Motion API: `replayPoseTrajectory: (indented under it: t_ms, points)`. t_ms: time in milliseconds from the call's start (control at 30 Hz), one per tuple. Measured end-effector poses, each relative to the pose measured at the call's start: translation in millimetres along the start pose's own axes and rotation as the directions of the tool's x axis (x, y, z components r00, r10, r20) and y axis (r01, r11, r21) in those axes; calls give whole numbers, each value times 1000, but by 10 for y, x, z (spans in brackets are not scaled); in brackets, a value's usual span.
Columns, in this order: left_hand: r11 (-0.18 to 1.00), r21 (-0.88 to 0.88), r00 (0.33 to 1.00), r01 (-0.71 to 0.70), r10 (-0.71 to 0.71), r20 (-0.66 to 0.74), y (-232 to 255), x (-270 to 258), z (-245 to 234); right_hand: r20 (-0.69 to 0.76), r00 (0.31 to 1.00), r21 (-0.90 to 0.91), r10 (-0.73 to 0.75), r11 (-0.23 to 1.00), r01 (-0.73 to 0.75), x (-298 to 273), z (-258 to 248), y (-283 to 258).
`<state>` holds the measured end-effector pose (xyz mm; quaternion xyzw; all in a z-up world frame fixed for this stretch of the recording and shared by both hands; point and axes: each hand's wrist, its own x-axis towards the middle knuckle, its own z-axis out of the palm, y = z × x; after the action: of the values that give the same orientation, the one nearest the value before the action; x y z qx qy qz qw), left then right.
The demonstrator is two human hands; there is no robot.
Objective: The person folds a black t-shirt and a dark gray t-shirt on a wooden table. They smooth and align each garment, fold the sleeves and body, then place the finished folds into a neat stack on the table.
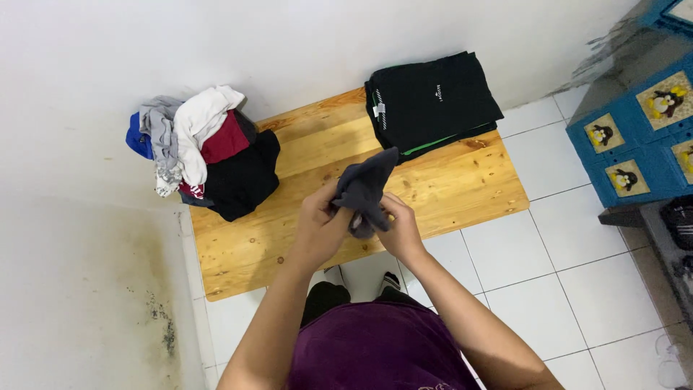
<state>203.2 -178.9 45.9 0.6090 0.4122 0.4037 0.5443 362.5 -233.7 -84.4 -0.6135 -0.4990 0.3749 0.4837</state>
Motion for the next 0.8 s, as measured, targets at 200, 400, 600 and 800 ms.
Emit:
replayPoseTrajectory:
  t_ms: [200,400,600,800]
  points:
    - [998,-67,984,-12,0,-176,-195,173,-390,-91,996,182,25,983,-8,100,-318,-382]
    - [985,-167,968,-35,-8,-250,-222,260,-651,21,978,-107,-205,973,207,178,-684,-656]
    - [956,-286,947,-67,-29,-319,-261,271,-902,192,964,-462,-183,850,253,242,-924,-600]
    - [911,-399,917,-109,-63,-395,-323,293,-1321,187,975,-523,-123,827,205,414,-1456,-327]
